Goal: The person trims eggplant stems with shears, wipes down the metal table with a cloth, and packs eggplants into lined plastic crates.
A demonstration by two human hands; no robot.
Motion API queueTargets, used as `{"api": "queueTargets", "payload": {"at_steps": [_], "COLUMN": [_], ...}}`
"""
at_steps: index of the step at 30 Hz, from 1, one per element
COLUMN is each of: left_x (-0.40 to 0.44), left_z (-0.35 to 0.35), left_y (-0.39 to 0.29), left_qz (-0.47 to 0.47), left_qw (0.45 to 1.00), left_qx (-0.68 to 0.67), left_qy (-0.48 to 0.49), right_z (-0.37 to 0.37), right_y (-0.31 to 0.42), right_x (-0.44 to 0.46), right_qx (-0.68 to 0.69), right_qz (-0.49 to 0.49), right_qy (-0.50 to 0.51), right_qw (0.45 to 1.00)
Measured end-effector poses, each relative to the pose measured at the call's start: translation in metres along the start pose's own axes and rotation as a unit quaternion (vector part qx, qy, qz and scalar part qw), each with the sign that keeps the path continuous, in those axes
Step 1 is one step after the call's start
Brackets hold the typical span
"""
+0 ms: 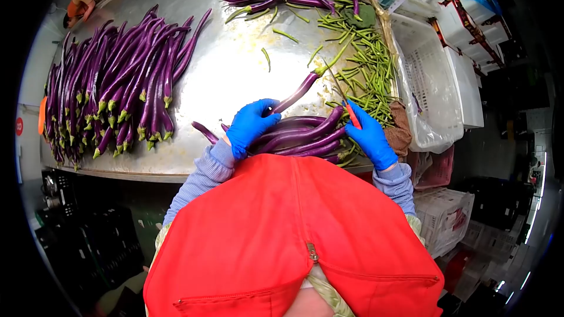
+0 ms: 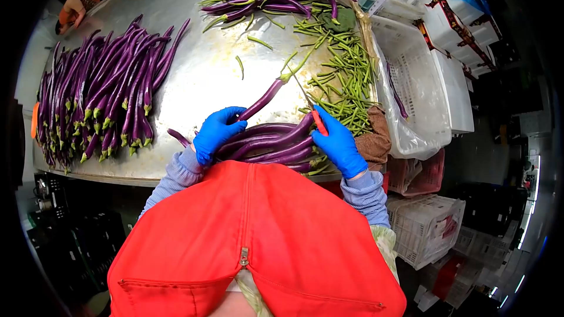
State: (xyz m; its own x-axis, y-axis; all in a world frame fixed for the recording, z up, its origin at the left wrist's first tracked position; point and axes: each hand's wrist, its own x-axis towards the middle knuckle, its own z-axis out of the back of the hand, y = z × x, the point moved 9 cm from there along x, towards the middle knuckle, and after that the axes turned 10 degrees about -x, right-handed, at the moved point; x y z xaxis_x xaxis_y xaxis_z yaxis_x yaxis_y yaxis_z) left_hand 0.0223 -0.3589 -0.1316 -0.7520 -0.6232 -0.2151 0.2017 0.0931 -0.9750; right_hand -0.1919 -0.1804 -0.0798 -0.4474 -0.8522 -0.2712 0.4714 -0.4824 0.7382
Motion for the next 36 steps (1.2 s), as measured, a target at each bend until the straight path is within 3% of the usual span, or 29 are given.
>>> {"api": "queueTargets", "payload": {"at_steps": [4, 7, 8, 11, 13, 17, 22, 23, 26, 30, 36], "left_x": [-0.002, -0.002, -0.001, -0.004, 0.004, 0.019, 0.022, 0.020, 0.010, -0.002, -0.012], "left_z": [-0.004, -0.005, -0.004, 0.000, 0.024, 0.080, 0.146, 0.153, 0.165, 0.173, 0.173], "left_y": [-0.005, -0.002, -0.001, -0.007, -0.016, -0.025, -0.033, -0.033, -0.040, -0.050, -0.067], "left_qz": [-0.007, 0.009, 0.019, 0.115, 0.078, 0.041, -0.049, -0.060, -0.112, -0.185, -0.227], "left_qw": [1.000, 1.000, 1.000, 0.971, 0.952, 0.847, 0.757, 0.728, 0.712, 0.731, 0.715], "left_qx": [0.023, 0.007, -0.004, -0.210, -0.294, -0.530, -0.651, -0.683, -0.693, -0.656, -0.660], "left_qy": [0.013, 0.020, 0.021, 0.021, 0.019, 0.019, -0.024, 0.007, 0.022, -0.032, -0.024], "right_z": [-0.005, -0.008, -0.007, -0.004, -0.001, 0.001, -0.002, -0.004, -0.007, -0.011, -0.022], "right_y": [-0.022, -0.010, -0.010, -0.009, -0.017, -0.027, -0.016, -0.017, -0.019, -0.001, -0.008], "right_x": [0.003, -0.007, -0.007, -0.004, -0.002, -0.007, -0.013, -0.013, -0.013, -0.015, -0.011], "right_qx": [0.006, 0.111, 0.135, 0.214, 0.281, 0.279, 0.246, 0.247, 0.246, 0.250, 0.262], "right_qz": [-0.003, -0.076, -0.069, -0.022, -0.008, -0.043, -0.026, -0.024, -0.037, -0.024, -0.028], "right_qy": [0.003, 0.068, 0.047, -0.003, -0.024, -0.030, -0.036, -0.040, -0.027, -0.038, -0.013], "right_qw": [1.000, 0.989, 0.987, 0.977, 0.959, 0.959, 0.968, 0.968, 0.968, 0.967, 0.964]}}
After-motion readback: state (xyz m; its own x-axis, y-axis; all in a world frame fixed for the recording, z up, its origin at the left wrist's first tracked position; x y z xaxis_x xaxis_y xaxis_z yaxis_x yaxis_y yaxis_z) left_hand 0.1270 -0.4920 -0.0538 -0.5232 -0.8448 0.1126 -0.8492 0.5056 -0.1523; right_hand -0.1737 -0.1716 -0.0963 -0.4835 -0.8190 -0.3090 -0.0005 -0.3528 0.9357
